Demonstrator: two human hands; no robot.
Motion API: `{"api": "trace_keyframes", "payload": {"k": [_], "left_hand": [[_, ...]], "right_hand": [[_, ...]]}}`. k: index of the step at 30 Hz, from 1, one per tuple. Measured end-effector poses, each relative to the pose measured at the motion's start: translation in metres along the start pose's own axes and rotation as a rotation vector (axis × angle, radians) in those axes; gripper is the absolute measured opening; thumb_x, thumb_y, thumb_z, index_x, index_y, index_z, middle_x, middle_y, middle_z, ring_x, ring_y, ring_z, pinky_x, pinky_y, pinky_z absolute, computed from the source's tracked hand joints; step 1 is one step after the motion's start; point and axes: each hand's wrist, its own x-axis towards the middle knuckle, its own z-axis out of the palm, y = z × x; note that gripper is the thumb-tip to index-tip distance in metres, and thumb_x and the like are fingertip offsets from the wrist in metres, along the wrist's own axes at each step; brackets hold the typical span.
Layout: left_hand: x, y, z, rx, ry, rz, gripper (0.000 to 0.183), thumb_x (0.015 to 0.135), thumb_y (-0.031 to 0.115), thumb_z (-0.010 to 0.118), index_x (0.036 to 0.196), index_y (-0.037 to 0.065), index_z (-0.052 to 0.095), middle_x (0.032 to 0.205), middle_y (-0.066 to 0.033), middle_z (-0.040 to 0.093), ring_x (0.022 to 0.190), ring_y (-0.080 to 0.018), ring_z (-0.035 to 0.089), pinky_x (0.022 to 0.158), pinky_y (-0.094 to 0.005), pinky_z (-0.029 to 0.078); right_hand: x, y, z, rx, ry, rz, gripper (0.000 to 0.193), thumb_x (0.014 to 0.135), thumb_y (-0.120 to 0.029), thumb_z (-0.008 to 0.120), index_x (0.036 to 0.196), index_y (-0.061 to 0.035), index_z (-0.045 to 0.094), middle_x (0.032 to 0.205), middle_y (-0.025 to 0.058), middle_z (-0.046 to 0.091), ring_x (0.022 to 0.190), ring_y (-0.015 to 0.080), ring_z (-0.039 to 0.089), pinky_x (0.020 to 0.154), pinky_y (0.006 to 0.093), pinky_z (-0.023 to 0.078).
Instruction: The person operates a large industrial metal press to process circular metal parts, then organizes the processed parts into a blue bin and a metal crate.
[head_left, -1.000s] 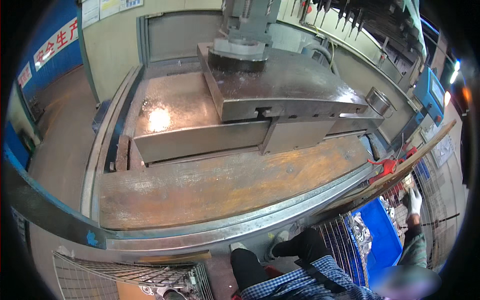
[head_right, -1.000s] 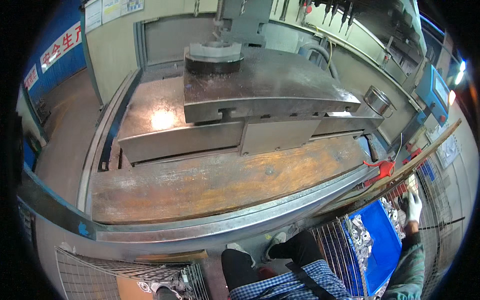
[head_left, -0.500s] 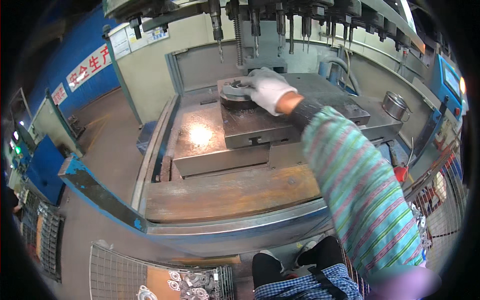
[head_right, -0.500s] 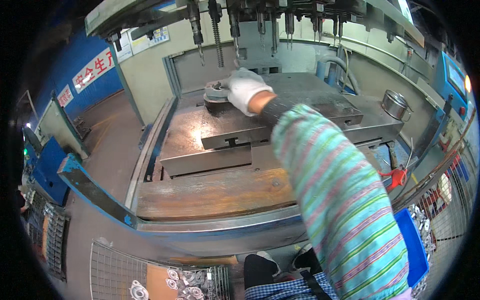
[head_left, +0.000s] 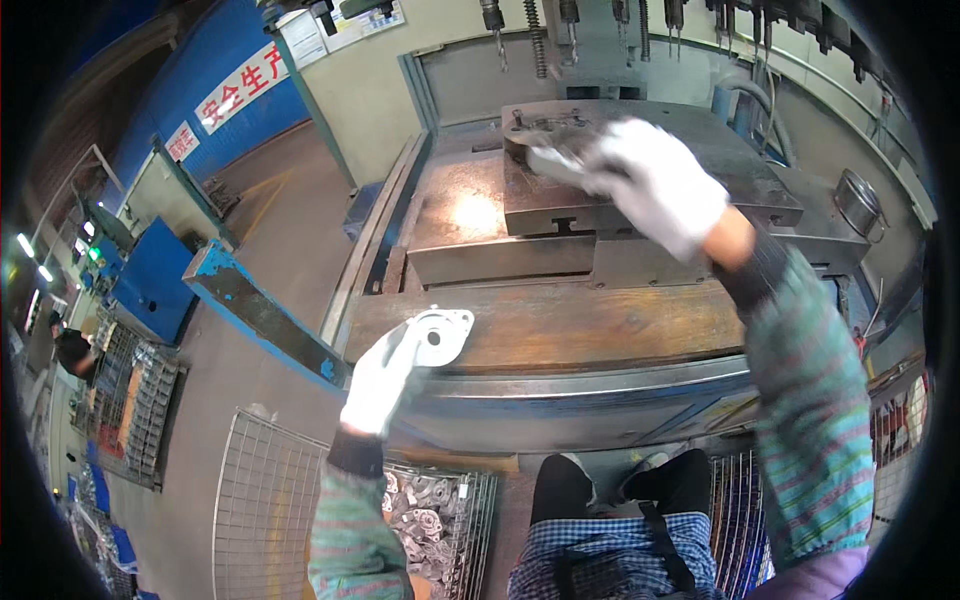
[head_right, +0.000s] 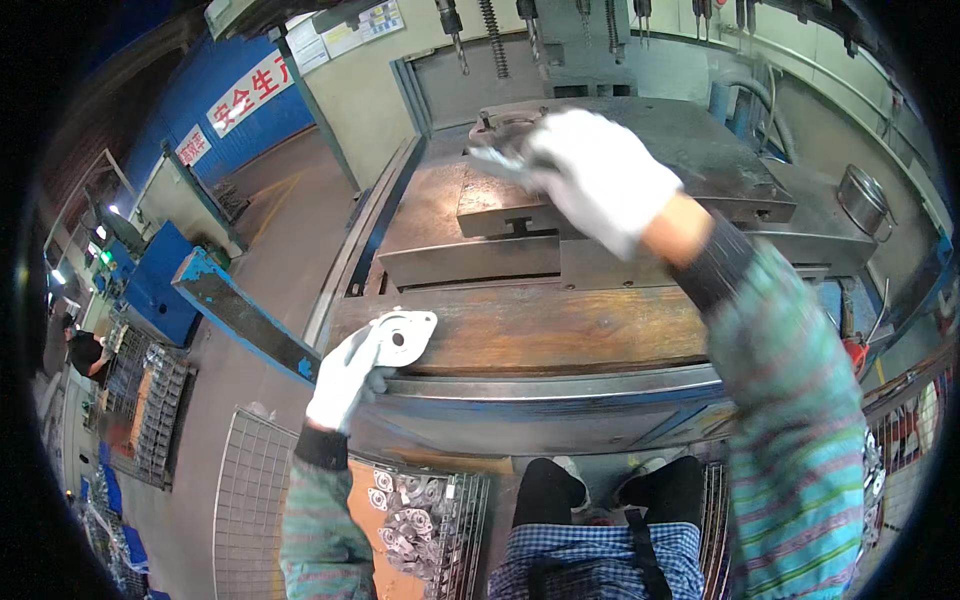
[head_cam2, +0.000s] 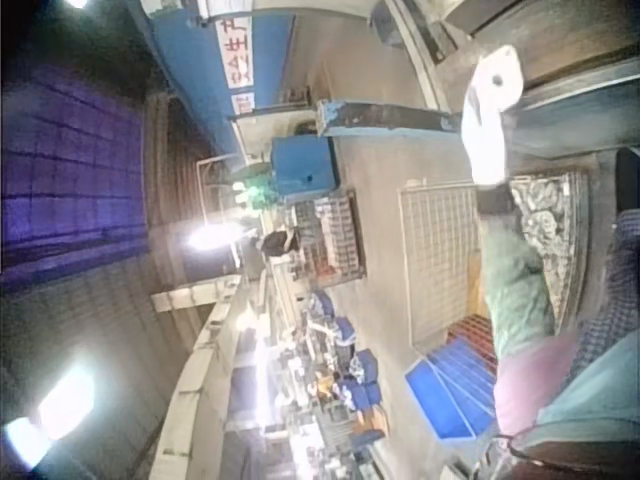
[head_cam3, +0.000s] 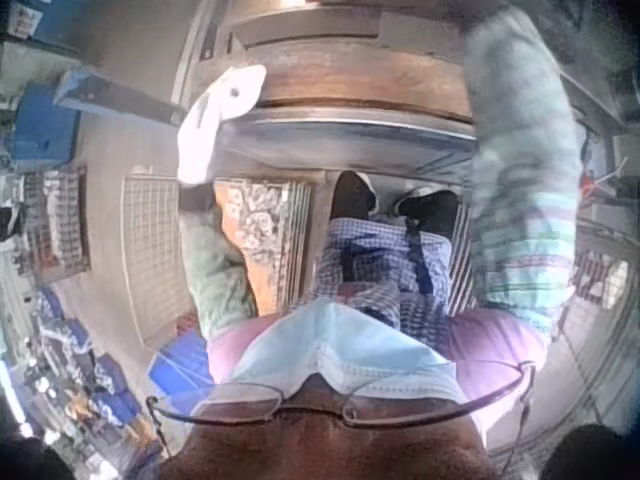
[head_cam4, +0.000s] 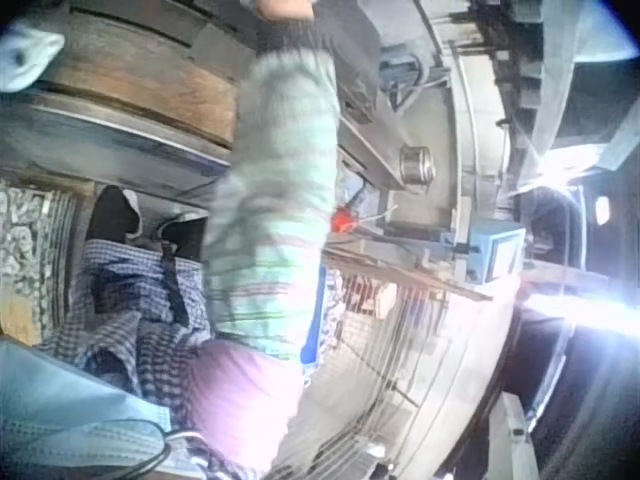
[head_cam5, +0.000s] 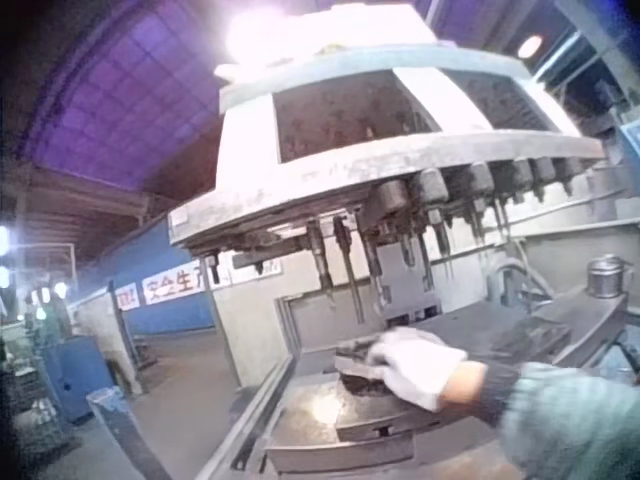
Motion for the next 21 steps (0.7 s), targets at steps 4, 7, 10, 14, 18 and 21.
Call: {"api": "trace_keyframes", "payload": {"k": [4, 7, 10, 14, 18, 21], "left_hand": [[0.019, 0.012, 0.008, 0.928, 0.257, 0.425, 0.032, 0.084, 0.032, 0.057, 0.107, 0.009, 0.063, 0.085, -0.0096, 0.063, 0.083, -0.0252, 0.06, 0.073, -0.0342, 0.048], [0.012, 0.006, 0.017, 0.916, 0.331, 0.638, 0.029, 0.082, 0.032, 0.06, 0.098, 0.009, 0.066, 0.091, -0.0112, 0.061, 0.086, -0.0274, 0.059, 0.073, -0.0342, 0.048], [0.006, -0.003, 0.035, 0.984, 0.305, 0.819, 0.025, 0.078, 0.029, 0.064, 0.091, 0.008, 0.065, 0.087, -0.0086, 0.06, 0.082, -0.0269, 0.058, 0.071, -0.0351, 0.048], [0.006, 0.0, 0.049, 1.063, 0.314, 0.843, 0.02, 0.077, 0.024, 0.064, 0.087, 0.007, 0.064, 0.082, -0.0082, 0.058, 0.077, -0.0282, 0.057, 0.067, -0.0371, 0.047], [-0.003, 0.03, 0.048, 0.956, 0.373, 0.734, 0.016, 0.077, 0.018, 0.065, 0.086, 0.005, 0.062, 0.083, -0.0111, 0.058, 0.075, -0.0301, 0.057, 0.066, -0.0371, 0.046], [-0.008, 0.075, 0.049, 0.743, 0.454, 0.962, 0.015, 0.081, 0.017, 0.061, 0.089, 0.005, 0.059, 0.093, -0.0127, 0.059, 0.083, -0.0306, 0.058, 0.072, -0.0382, 0.047]], "right_hand": [[-0.108, -0.026, -0.019, -0.051, -0.064, -0.024, 0.021, 0.072, -0.014, 0.065, 0.091, -0.0077, 0.06, 0.092, 0.01, 0.058, 0.092, 0.0309, 0.054, 0.073, 0.04, 0.046], [-0.168, -0.02, -0.012, -0.063, -0.16, 0.106, 0.024, 0.068, -0.013, 0.066, 0.091, -0.0091, 0.061, 0.091, 0.0085, 0.058, 0.091, 0.0296, 0.054, 0.07, 0.0387, 0.046], [-0.211, -0.01, 0.01, -0.086, -0.105, 0.271, 0.027, 0.067, -0.009, 0.067, 0.093, -0.0095, 0.061, 0.091, 0.0077, 0.058, 0.088, 0.0296, 0.054, 0.069, 0.0385, 0.046], [-0.244, -0.009, 0.034, -0.053, 0.213, 0.39, 0.027, 0.069, -0.004, 0.066, 0.095, -0.0071, 0.06, 0.091, 0.0082, 0.057, 0.083, 0.0288, 0.053, 0.068, 0.0369, 0.045], [-0.252, -0.006, 0.046, -0.106, 0.454, 0.362, 0.029, 0.07, -0.002, 0.065, 0.097, -0.0053, 0.058, 0.092, 0.0105, 0.057, 0.081, 0.0304, 0.054, 0.07, 0.0379, 0.045], [-0.255, -0.004, 0.045, -0.12, 0.454, 0.361, 0.032, 0.069, 0.0, 0.064, 0.099, -0.0054, 0.057, 0.093, 0.0108, 0.057, 0.079, 0.0301, 0.054, 0.068, 0.0378, 0.046]]}}
